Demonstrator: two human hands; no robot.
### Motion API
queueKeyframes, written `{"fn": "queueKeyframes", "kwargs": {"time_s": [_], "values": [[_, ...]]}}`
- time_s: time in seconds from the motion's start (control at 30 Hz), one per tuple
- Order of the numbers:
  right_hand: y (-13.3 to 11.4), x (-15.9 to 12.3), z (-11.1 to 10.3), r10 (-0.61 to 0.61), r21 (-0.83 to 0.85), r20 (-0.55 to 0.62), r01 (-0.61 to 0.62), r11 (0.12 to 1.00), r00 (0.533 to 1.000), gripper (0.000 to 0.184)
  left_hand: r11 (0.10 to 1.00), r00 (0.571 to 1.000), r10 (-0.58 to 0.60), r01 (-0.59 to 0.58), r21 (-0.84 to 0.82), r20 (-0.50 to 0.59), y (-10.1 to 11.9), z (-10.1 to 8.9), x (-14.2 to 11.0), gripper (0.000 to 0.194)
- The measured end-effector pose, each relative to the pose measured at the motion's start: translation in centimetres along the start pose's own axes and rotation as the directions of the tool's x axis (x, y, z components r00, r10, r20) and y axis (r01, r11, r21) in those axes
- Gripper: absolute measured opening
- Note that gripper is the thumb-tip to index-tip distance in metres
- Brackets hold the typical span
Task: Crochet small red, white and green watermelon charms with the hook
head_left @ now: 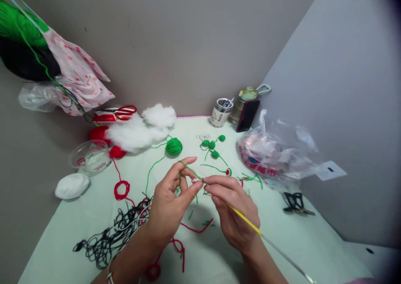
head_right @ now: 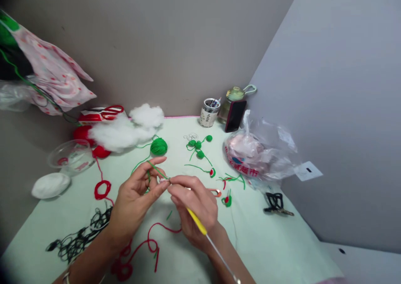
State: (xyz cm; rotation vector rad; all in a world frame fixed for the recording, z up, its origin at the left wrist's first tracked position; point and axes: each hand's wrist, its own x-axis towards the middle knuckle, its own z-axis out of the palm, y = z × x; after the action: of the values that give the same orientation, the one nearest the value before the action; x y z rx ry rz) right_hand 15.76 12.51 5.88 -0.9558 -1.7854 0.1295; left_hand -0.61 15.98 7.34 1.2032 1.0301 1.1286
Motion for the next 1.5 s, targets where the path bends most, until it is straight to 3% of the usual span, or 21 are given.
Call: {"fn": "queueKeyframes", "kwargs": {"time_s": [0.1, 0.2, 0.27, 0.33, 0.4, 0.5, 0.67, 0.77, 0.97, 1.13, 1.2, 1.3, 1.5], "values": [[0.3, -0.7, 0.7, -0.088, -0.193, -0.031, 0.081, 0.978, 0.996, 0.035, 0.983, 0.997, -0.079, 0.082, -0.164, 0.028, 0.0, 0.2, -0.1, 0.046], [0.4, -1.3, 1.0, -0.153, -0.306, -0.047, 0.132, 0.943, 0.987, 0.039, 0.885, 0.965, -0.183, 0.244, -0.397, 0.185, 0.0, 0.3, -0.1, 0.058], [0.2, -1.2, 0.8, -0.086, -0.218, -0.045, 0.074, 0.973, 0.995, 0.041, 0.788, 0.923, -0.244, 0.367, -0.493, 0.297, 0.1, 0.2, 0.0, 0.059], [-0.1, -0.7, 0.4, 0.042, -0.028, -0.075, -0.044, 0.999, 0.996, 0.036, 0.736, 0.900, -0.270, 0.421, -0.529, 0.341, 0.3, -0.1, 0.3, 0.054], [-0.2, -0.2, 0.0, 0.174, 0.189, -0.100, -0.153, 0.970, 0.980, 0.028, 0.737, 0.908, -0.255, 0.405, -0.541, 0.332, 0.6, -0.4, 0.6, 0.050], [0.0, 0.3, -0.3, 0.312, 0.455, -0.087, -0.241, 0.858, 0.946, 0.021, 0.770, 0.925, -0.220, 0.359, -0.528, 0.309, 0.9, -0.7, 0.9, 0.047], [0.3, 0.7, 0.0, 0.449, 0.718, -0.028, -0.294, 0.631, 0.893, 0.019, 0.808, 0.936, -0.189, 0.320, -0.495, 0.297, 1.1, -0.4, 0.6, 0.042], [0.4, 0.8, 0.2, 0.486, 0.777, 0.000, -0.306, 0.550, 0.874, 0.019, 0.825, 0.941, -0.177, 0.302, -0.478, 0.288, 0.9, -0.1, 0.5, 0.041], [0.3, 0.7, -0.1, 0.470, 0.673, -0.087, -0.296, 0.677, 0.878, 0.018, 0.881, 0.961, -0.157, 0.240, -0.407, 0.228, 0.2, -0.4, 0.6, 0.038], [0.1, 1.0, -0.2, 0.523, 0.801, 0.061, -0.355, 0.482, 0.850, 0.018, 0.911, 0.967, -0.128, 0.202, -0.359, 0.219, 0.1, -0.3, 0.2, 0.030], [0.1, 0.9, 0.1, 0.522, 0.788, 0.060, -0.362, 0.499, 0.851, 0.016, 0.901, 0.955, -0.139, 0.231, -0.367, 0.262, 0.0, 0.0, 0.1, 0.032], [0.2, 0.6, 0.4, 0.515, 0.697, -0.035, -0.349, 0.627, 0.856, 0.014, 0.887, 0.941, -0.169, 0.274, -0.370, 0.293, 0.0, 0.3, 0.0, 0.033], [0.3, 0.5, 0.4, 0.471, 0.599, -0.070, -0.341, 0.725, 0.879, 0.016, 0.896, 0.952, -0.201, 0.273, -0.350, 0.229, 0.0, 0.4, 0.0, 0.032]]}}
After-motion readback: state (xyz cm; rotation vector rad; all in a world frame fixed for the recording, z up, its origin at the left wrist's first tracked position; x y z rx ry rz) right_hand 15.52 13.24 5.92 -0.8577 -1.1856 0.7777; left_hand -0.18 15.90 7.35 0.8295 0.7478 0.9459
